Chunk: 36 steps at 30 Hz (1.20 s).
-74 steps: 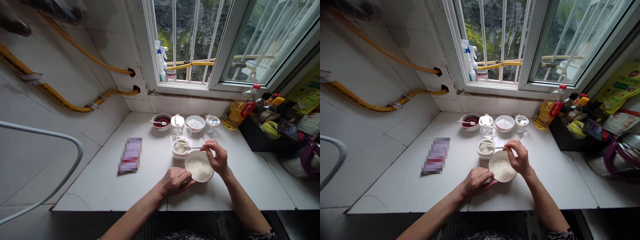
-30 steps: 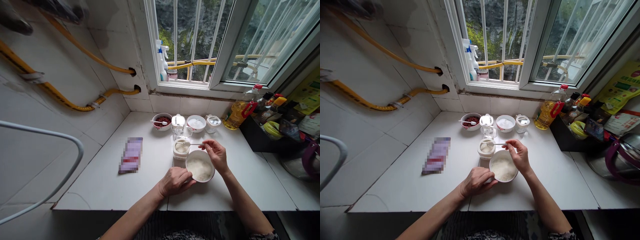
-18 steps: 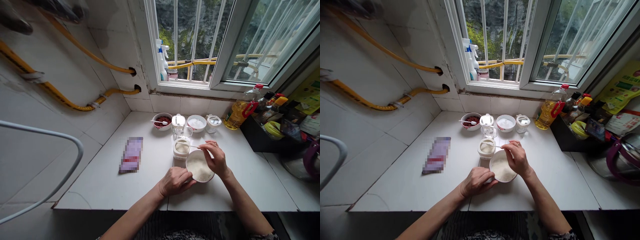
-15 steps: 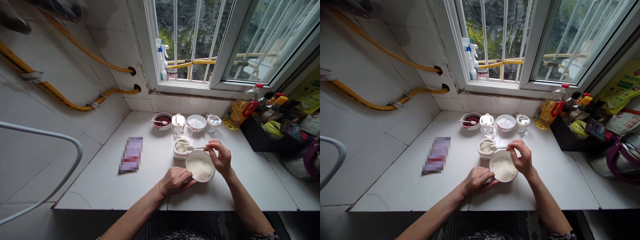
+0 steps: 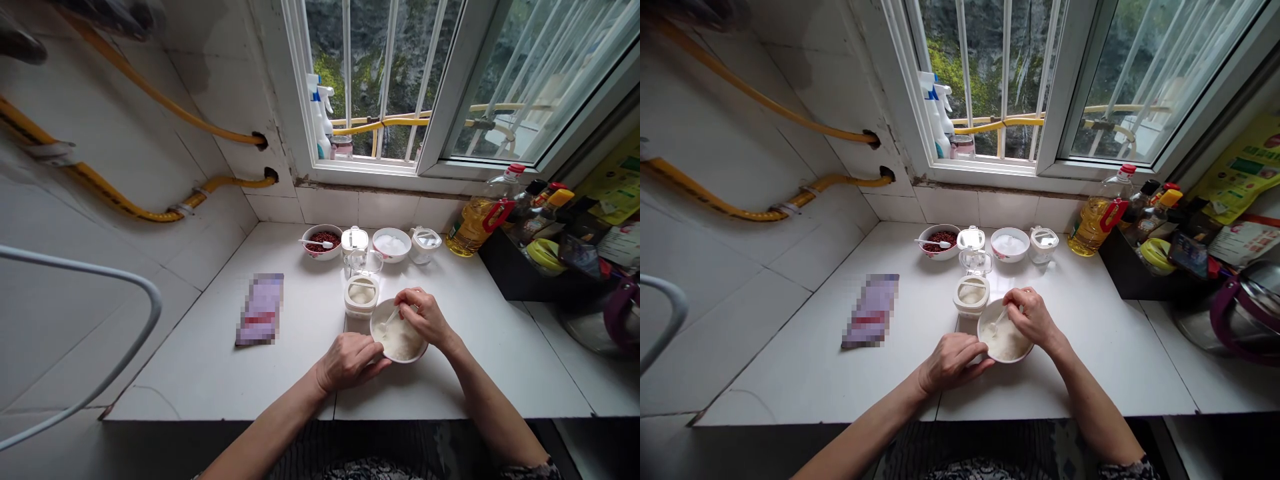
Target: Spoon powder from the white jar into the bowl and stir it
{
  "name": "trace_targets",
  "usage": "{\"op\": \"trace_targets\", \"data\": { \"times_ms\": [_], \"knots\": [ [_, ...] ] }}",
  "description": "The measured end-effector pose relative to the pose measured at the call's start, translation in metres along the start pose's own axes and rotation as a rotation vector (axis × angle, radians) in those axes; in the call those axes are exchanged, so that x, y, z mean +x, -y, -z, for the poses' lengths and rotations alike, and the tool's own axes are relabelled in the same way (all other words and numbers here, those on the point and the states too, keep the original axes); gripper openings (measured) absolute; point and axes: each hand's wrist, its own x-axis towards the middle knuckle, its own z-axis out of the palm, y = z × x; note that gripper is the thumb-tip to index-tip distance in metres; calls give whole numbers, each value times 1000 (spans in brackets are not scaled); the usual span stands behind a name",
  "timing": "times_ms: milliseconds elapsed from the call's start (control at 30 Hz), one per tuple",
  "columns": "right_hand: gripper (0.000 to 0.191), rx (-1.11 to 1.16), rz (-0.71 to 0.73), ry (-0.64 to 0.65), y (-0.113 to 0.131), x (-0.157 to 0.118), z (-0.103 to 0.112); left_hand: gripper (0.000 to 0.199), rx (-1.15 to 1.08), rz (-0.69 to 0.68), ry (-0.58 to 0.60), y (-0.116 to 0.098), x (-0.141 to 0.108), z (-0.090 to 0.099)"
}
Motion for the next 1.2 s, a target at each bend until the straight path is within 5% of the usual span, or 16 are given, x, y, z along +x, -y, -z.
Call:
{"op": "trace_targets", "data": {
  "times_ms": [267,633,867,1067,1200],
  "knots": [
    [11,366,-335,-85,-1,5,10,24,-9,6,-3,0,0,-1],
    [10,612,-447,-200,0,11,12,21,-5,1,-2,1,-1,-1],
    [13,420,-193,-306,7,7,-1,21,2,-1,-9,1,0,-1],
    [19,-81,396,-196,7,5,-7,21,2,-1,-14,0,0,-1],
    [19,-49,356,-309,8,3,0,20,-16,-1,-14,1,0,-1]
  ]
}}
